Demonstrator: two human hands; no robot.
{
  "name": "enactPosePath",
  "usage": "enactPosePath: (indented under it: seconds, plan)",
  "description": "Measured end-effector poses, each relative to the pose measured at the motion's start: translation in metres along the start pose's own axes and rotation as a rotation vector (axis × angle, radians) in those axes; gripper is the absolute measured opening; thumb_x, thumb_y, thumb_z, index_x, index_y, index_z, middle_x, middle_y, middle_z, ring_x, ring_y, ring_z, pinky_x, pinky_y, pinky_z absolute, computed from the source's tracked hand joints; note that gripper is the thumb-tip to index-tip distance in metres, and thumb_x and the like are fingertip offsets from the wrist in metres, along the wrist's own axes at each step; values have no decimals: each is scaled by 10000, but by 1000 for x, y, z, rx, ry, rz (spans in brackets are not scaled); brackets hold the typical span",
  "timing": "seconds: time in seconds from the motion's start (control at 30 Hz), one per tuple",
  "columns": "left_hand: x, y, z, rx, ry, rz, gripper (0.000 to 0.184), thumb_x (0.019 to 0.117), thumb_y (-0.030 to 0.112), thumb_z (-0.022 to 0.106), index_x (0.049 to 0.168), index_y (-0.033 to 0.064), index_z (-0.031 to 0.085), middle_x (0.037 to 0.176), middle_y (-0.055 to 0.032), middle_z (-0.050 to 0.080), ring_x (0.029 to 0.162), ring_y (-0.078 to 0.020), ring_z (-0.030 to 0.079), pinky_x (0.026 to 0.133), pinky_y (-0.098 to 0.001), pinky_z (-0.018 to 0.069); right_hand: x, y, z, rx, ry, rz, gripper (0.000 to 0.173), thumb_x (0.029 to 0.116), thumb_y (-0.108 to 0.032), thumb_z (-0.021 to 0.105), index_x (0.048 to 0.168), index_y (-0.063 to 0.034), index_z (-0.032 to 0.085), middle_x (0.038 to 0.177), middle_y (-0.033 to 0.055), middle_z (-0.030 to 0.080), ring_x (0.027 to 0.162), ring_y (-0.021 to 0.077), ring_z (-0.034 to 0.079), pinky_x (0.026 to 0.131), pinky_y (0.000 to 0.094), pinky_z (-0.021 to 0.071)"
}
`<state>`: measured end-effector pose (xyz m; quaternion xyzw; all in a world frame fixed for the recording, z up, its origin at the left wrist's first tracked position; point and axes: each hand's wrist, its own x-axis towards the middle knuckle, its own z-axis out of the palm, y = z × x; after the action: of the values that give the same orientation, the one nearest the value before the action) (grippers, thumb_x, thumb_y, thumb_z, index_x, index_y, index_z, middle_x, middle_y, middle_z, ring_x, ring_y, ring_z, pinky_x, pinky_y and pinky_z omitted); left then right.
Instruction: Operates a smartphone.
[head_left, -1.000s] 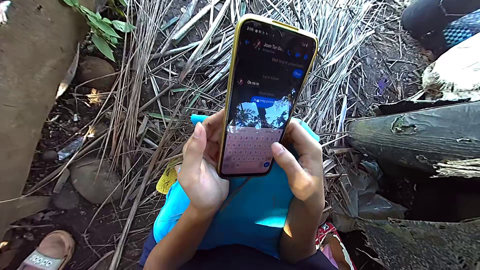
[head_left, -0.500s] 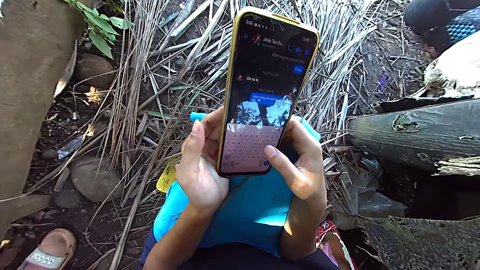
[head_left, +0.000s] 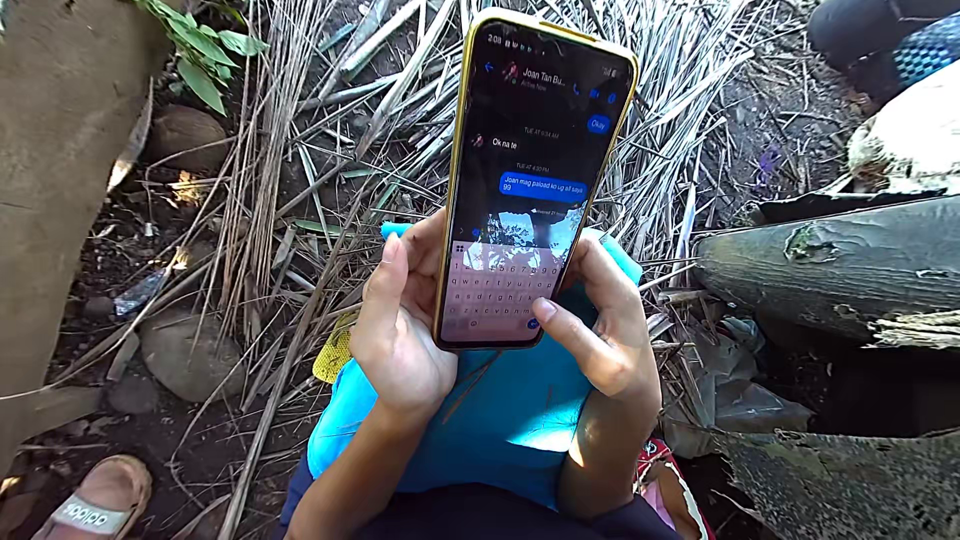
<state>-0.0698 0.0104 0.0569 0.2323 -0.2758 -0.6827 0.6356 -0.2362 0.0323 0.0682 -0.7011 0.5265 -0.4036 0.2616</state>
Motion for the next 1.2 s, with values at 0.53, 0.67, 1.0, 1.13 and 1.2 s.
enactPosePath:
  seconds: [0.53, 0.67, 1.0, 1.13, 1.2]
  plan:
    - [0, 0, 1, 23, -1, 7, 610, 1085, 290, 86, 1212, 126, 660, 1117, 27, 735, 1064, -72, 696, 932, -276, 566, -2, -2, 4, -35, 13, 60, 455, 854, -366, 691, 1148, -32, 598, 911, -52, 643, 841, -46, 609, 744, 154, 519]
    - [0, 0, 1, -5, -4, 4, 595, 1089, 292, 110, 1188, 131, 675, 1093, 23, 742, 1052, -76, 704, 920, -274, 575, -2, -3, 4, -35, 30, 68, 404, 890, -315, 643, 1151, -7, 613, 906, -43, 646, 859, -47, 610, 761, 148, 509]
    - [0, 1, -1, -14, -22, -2, 626, 1090, 308, 75, 1195, 123, 664, 1103, 17, 737, 1063, -81, 699, 934, -281, 568, -2, 5, -6, 73, -67, -57, 342, 894, -182, 612, 1154, 38, 591, 951, -2, 640, 911, -33, 603, 833, 146, 504]
    - [0, 1, 0, -6, -17, -5, 632, 1090, 312, 70, 1184, 128, 667, 1092, 24, 738, 1052, -79, 702, 929, -278, 570, -2, 5, -6, 78, -61, -58, 322, 890, -173, 618, 1137, 30, 584, 955, -4, 631, 919, -37, 599, 829, 136, 501]
    - [0, 2, 0, -1, -18, -7, 630, 1087, 304, 70, 1189, 125, 665, 1098, 23, 738, 1060, -81, 700, 938, -285, 567, -2, 5, -6, 82, -58, -60, 295, 885, -170, 618, 1111, 17, 578, 947, -10, 625, 916, -40, 598, 825, 132, 501]
